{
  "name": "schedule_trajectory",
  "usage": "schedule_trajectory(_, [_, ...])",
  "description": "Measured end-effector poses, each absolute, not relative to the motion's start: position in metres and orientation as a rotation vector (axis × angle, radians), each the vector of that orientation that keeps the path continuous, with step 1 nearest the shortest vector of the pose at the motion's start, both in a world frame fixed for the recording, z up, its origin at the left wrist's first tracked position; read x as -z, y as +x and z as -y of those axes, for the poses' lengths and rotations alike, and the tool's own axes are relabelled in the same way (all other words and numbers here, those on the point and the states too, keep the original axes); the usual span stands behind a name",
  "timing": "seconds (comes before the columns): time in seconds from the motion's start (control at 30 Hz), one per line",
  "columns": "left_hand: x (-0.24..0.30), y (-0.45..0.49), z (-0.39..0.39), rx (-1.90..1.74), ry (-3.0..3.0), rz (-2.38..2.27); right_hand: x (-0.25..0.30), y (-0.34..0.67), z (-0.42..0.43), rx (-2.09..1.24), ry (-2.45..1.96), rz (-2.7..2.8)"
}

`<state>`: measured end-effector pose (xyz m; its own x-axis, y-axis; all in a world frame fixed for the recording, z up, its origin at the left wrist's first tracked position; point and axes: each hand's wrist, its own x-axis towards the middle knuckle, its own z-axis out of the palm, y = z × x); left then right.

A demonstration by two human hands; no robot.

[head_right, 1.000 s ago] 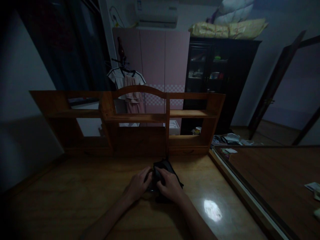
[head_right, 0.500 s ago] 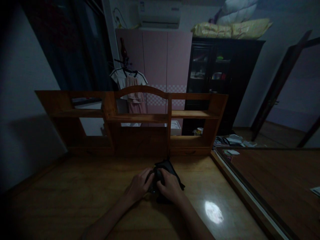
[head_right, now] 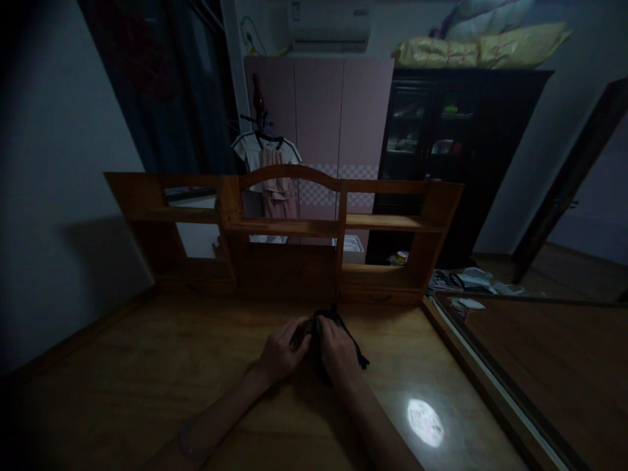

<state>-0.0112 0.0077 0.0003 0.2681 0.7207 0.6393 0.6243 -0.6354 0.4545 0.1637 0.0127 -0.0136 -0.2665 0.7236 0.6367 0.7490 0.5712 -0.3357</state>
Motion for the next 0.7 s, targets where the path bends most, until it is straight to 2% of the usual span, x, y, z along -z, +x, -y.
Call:
schedule_trajectory(0.13, [-0.004, -0.003, -0.008, -1.388, 2.261, -1.182, 0.009, 0.176, -0.013, 0.199, -1.095, 2.013])
schedule_trajectory(0.27, [0.003, 0.002, -0.012, -1.307, 2.046, -1.155, 0.001, 0.187, -0.010, 0.310, -1.009, 2.041])
schedule_trajectory(0.47, [0.018, 0.007, -0.015, -1.258, 1.849, -0.831, -0.004, 0.189, -0.005, 0.368, -0.907, 2.203])
schedule_trajectory(0.7, [0.041, -0.009, -0.032, -1.457, 1.870, -1.224, -0.002, 0.161, -0.010, 0.182, -0.981, 2.196])
